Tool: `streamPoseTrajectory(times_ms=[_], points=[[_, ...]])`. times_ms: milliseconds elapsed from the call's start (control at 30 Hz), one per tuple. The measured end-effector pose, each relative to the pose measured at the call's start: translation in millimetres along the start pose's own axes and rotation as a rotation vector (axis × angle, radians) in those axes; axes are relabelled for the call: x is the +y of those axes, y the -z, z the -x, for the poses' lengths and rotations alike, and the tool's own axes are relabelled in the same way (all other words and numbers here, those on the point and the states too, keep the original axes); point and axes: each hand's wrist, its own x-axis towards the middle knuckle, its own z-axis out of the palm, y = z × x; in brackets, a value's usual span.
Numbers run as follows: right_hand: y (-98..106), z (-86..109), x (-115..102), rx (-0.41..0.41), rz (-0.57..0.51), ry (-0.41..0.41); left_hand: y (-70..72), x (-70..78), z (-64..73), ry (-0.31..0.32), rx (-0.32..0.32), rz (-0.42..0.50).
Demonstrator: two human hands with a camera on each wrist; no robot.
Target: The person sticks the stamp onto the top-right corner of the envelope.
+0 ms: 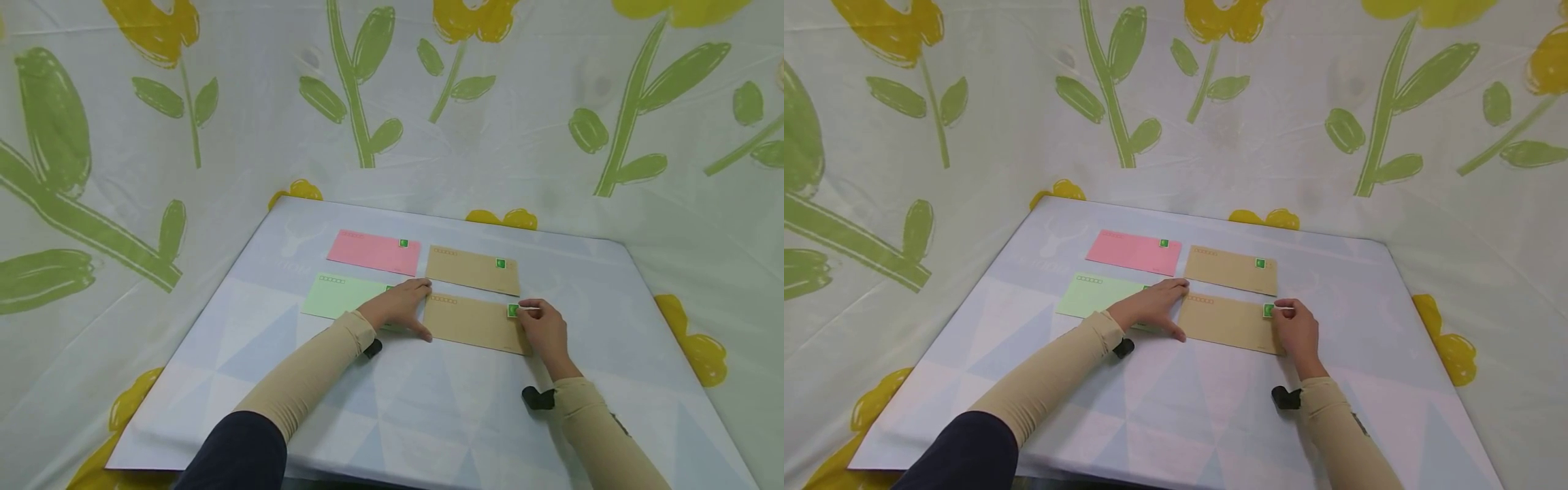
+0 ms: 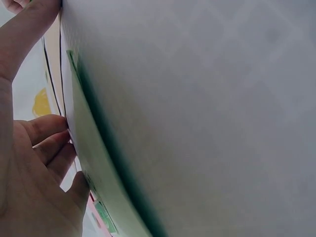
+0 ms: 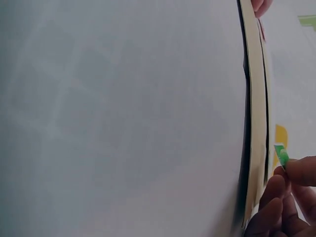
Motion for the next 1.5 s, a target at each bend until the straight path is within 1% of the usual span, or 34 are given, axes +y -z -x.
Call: streamPoseTrajectory(times_ms=[200, 467, 633, 900, 1100, 1500], points=[[-3.5, -1.6, -0.4, -0.027, 0.027, -0.011, -1.0, -0.2, -1.0, 0.003, -0.007, -0.002], [-5.7, -3.0, -2.9, -0.033, 0.052, -0.003, 0.1, 0.1, -0.4, 0.004, -0.005, 0.005], [-7.2, -4.0, -2.7, -0.034, 0.073, 0.013, 0.7, -0.7, 0.0, -0.006, -0.009, -0.003], [-8.2, -4.5, -2.9, -0.036, 0.113, 0.036, 0.9, -1.3, -0.4, -0.034, 0.004, -0.027], [-7.9, -3.0, -5.3, -0.035, 0.132, 0.057, 1.8, -1.0, 1.2, -0.035, 0.007, -0.003], [-10.1, -3.0, -7.0, -0.033, 0.150, 0.044, 2.1, -0.5, 1.4, -0.035, 0.005, -0.015]])
